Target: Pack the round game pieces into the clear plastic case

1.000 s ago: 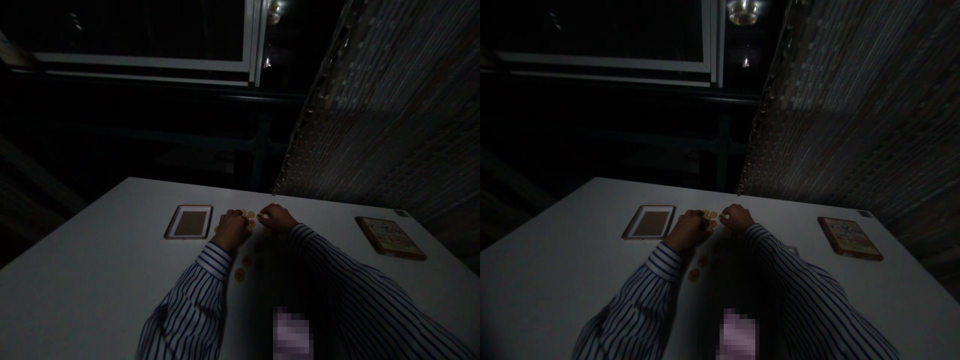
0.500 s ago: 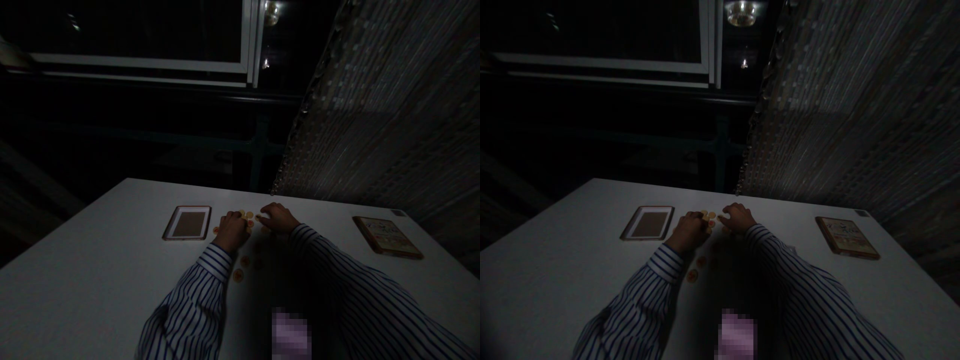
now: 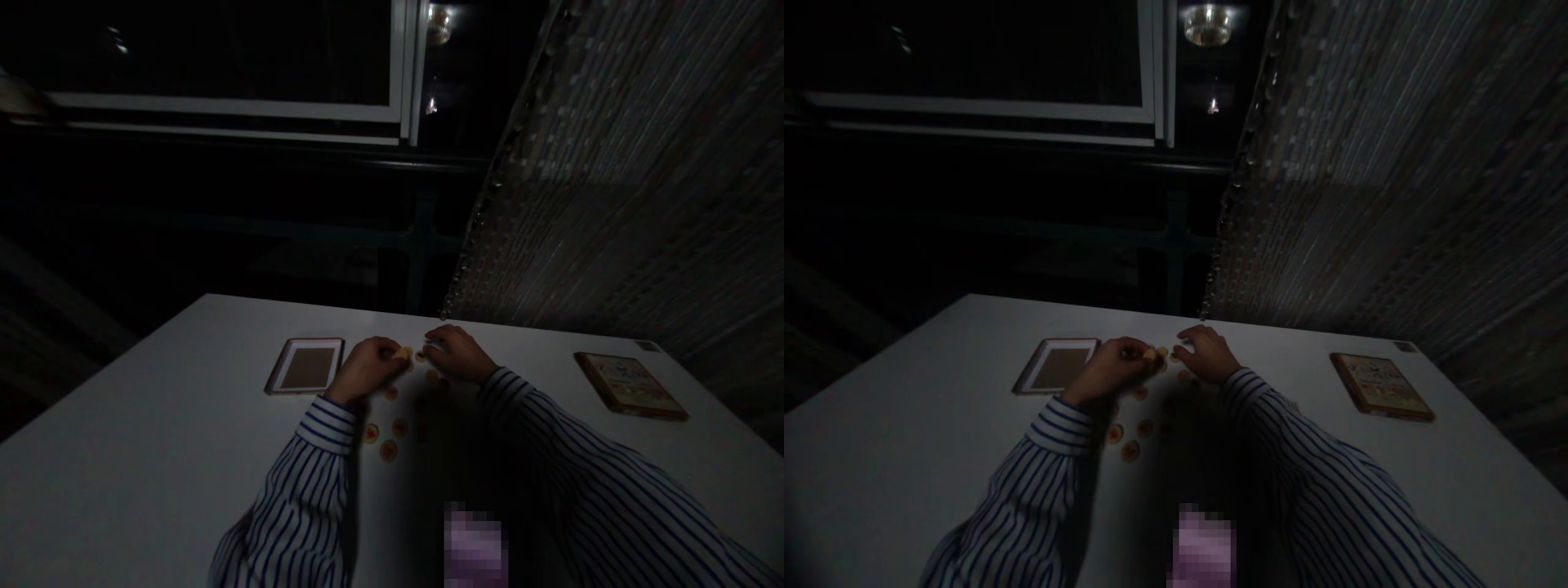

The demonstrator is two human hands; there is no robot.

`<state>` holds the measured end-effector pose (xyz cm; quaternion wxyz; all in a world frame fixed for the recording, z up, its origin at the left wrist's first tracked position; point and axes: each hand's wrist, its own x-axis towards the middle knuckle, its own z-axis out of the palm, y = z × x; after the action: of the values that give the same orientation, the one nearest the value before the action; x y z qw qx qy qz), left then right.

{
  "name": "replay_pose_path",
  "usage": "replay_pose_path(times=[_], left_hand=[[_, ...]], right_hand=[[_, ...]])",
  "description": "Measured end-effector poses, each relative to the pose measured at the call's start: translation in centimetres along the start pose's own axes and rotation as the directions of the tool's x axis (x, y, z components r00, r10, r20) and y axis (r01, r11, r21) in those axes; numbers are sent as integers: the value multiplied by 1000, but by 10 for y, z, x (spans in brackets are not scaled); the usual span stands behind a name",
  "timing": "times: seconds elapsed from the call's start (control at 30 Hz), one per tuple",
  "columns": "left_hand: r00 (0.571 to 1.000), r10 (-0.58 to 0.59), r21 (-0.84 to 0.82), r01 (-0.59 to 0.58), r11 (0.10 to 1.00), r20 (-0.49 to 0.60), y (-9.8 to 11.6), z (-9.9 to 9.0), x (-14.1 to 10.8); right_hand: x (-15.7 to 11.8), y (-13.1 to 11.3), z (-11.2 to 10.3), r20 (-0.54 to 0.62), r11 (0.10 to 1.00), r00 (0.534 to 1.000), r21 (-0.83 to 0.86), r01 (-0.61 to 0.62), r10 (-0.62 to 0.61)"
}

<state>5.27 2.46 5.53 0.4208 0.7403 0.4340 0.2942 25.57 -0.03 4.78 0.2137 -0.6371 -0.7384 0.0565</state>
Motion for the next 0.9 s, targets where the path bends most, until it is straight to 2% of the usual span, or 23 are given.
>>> replay_pose_path(times=[0.2,0.37,0.53,0.9], left_hand=[[999,-32,-260,27,965,-15,12,-7,-1],[998,-70,-396,61,916,-8,15,-14,-3],[997,-43,-418,64,906,58,16,-17,-4],[994,8,-383,33,923,107,12,-16,-2]], right_hand=[[-3,-6,-8,-43,998,998,37,53,-52],[-7,-11,-13,-96,993,990,54,109,-103],[-8,-17,-18,-137,983,979,84,162,-150],[-12,-34,-24,-169,952,948,105,289,-269]])
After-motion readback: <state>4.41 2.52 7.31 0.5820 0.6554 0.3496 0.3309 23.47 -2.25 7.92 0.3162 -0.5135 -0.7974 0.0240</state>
